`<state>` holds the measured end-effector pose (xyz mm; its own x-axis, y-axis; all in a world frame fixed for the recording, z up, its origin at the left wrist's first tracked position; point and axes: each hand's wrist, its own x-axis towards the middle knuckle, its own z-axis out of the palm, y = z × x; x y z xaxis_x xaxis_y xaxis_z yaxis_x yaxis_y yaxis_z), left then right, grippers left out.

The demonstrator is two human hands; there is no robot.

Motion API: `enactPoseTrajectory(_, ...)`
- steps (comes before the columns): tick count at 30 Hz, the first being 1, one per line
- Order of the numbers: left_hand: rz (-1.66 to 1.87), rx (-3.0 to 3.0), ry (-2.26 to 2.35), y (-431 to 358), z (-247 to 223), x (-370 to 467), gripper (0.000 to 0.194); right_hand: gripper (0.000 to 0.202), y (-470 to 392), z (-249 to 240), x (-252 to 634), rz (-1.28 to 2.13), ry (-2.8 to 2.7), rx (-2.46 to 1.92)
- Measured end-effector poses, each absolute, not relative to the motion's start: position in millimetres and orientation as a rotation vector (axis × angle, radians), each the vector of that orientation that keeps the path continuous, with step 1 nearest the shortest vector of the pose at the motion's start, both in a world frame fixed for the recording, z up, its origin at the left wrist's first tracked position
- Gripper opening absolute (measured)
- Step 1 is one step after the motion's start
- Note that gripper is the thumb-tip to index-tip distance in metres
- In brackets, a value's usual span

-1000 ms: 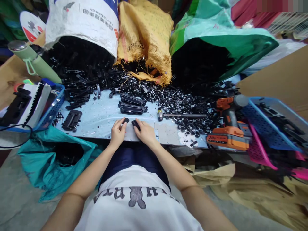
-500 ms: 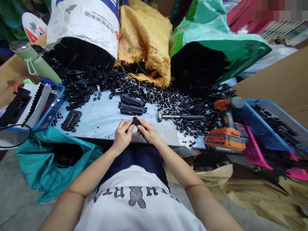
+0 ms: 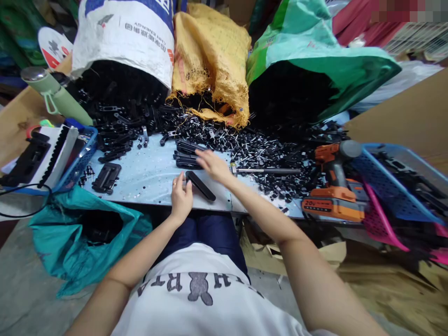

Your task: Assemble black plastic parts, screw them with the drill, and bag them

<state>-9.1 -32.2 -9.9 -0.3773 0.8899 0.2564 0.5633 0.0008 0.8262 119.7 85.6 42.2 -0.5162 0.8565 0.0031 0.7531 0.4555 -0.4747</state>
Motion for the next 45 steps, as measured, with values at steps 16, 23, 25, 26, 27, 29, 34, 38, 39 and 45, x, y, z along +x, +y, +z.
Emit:
enactPoseTrajectory(16, 0.226, 2.766, 1.480, -11.5, 12.9, -29.9, 0.041, 0.035, 257.5, 78.0, 163.9, -0.288, -3.127, -1.439)
enactPoseTrajectory(23, 0.146, 2.759, 1.490, -14.5, 13.1, -20.5, 0.044, 0.056, 239.0, 71.9, 186.1, -0.265, -3.009, -1.383)
enactPoseTrajectory(25, 0.154, 2.789, 1.477, -13.8, 10.6, -16.6, 0.042, 0.053, 235.0, 65.7, 175.5, -0.264, -3.017, -1.316)
enactPoseTrajectory(26, 0.150, 2.799, 1.477, -13.5, 10.1, -15.3, 0.042, 0.050, 234.7, 63.3, 169.8, -0.260, -3.039, -1.313)
enactPoseTrajectory(27, 0.138, 2.805, 1.478, -13.3, 10.2, -14.6, 0.043, 0.047, 235.5, 61.7, 164.8, -0.255, -3.068, -1.321)
enactPoseTrajectory(29, 0.106, 2.805, 1.489, -13.0, 12.1, -15.0, 0.045, 0.044, 239.0, 62.0, 158.5, -0.223, -3.099, -1.334)
enactPoseTrajectory(34, 0.060, 2.755, 1.539, -11.8, 15.8, -20.1, 0.048, 0.041, 232.1, 85.0, 162.2, 0.076, -2.761, -1.213)
enactPoseTrajectory(38, 0.057, 2.669, 1.586, -9.2, 7.3, -16.5, 0.042, 0.063, 182.0, 114.4, 172.7, 0.509, -2.389, -1.147)
enactPoseTrajectory(39, 0.071, 2.651, 1.585, -8.3, 4.4, -14.4, 0.040, 0.067, 164.4, 118.9, 177.1, 0.647, -2.383, -1.166)
enactPoseTrajectory(45, 0.159, 2.562, 1.457, -0.6, 0.3, -5.5, 0.037, 0.056, 61.5, 84.2, 215.8, 0.795, -2.965, -1.199)
